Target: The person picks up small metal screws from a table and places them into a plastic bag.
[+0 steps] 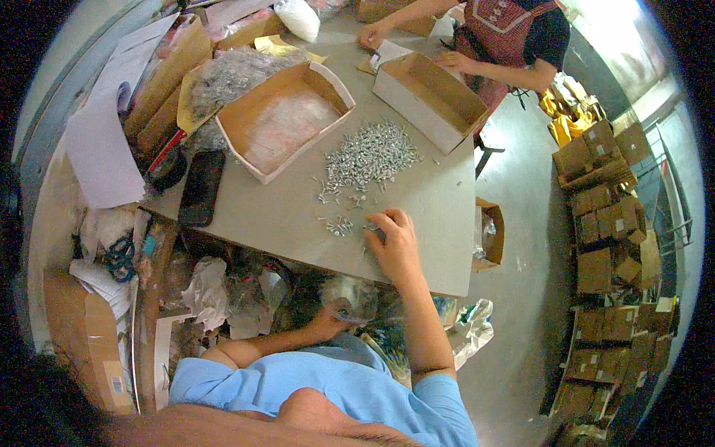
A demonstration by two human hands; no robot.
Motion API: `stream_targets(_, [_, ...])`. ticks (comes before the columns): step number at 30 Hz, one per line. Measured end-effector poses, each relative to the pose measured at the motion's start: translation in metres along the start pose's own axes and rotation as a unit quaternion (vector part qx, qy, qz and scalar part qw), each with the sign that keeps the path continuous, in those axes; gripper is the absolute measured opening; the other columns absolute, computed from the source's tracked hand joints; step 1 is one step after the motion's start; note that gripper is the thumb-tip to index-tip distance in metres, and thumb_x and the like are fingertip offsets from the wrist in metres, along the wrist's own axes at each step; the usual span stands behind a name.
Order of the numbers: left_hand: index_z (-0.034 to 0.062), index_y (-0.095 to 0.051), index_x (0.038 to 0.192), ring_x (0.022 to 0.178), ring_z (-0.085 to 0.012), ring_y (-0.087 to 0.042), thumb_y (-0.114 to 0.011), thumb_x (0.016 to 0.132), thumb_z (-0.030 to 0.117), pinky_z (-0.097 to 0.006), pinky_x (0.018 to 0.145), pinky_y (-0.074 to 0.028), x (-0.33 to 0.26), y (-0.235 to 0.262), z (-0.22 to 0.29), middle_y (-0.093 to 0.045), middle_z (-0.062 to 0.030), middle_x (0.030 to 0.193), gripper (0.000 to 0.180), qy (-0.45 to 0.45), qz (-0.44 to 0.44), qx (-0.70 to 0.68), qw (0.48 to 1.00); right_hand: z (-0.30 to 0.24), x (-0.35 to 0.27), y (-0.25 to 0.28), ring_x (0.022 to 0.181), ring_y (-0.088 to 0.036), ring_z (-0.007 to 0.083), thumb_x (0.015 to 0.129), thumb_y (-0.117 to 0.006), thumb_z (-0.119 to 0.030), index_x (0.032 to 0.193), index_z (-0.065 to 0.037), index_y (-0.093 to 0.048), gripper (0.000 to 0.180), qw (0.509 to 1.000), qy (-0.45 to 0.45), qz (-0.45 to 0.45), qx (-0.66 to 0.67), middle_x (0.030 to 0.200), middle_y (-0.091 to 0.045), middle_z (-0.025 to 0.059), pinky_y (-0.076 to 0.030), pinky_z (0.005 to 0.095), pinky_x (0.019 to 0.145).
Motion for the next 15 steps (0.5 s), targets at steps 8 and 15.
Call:
stream_targets(8, [0.0005,-0.06,0.097,0.092,-0.0236,-0.059,-0.072,0.077,0.013,-0.037,0.08,-0.049,0.001,0.008,0.048,-0.062,-0.0158,0.096,0.027,0.067,-0.018,0.037,0.997,0.029,-0.024,0.0,0.088,-0.057,0.0322,0.076,-0.069,-0.013,0.089,-0.008,-0.068,0.014,0.994,-0.09,-0.056,0.011,0.09,-0.061,0.0105,-0.047,0.0398,0.079])
stream_targets(15, [0.0034,-0.059,0.099,0.076,-0.0161,-0.061,-0.073,0.076,0.014,-0.033,0.068,-0.05,-0.003,0.006,0.027,-0.066,-0.0104,0.083,0.029,0.039,-0.001,-0.027,0.999,-0.016,-0.053,0.009,0.067,-0.062,0.0264,0.076,-0.069,-0.009,0.087,-0.002,-0.068,0.013,0.972,-0.088,-0.201,0.078,0.082,-0.063,0.0129,-0.05,0.0337,0.062])
Point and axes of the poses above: each hand's wrist, its own x-axis towards the middle knuckle, its own y-axis out of the back of the hand, z = x × y, the point moved 7 cm from there along x, towards the middle knuckle
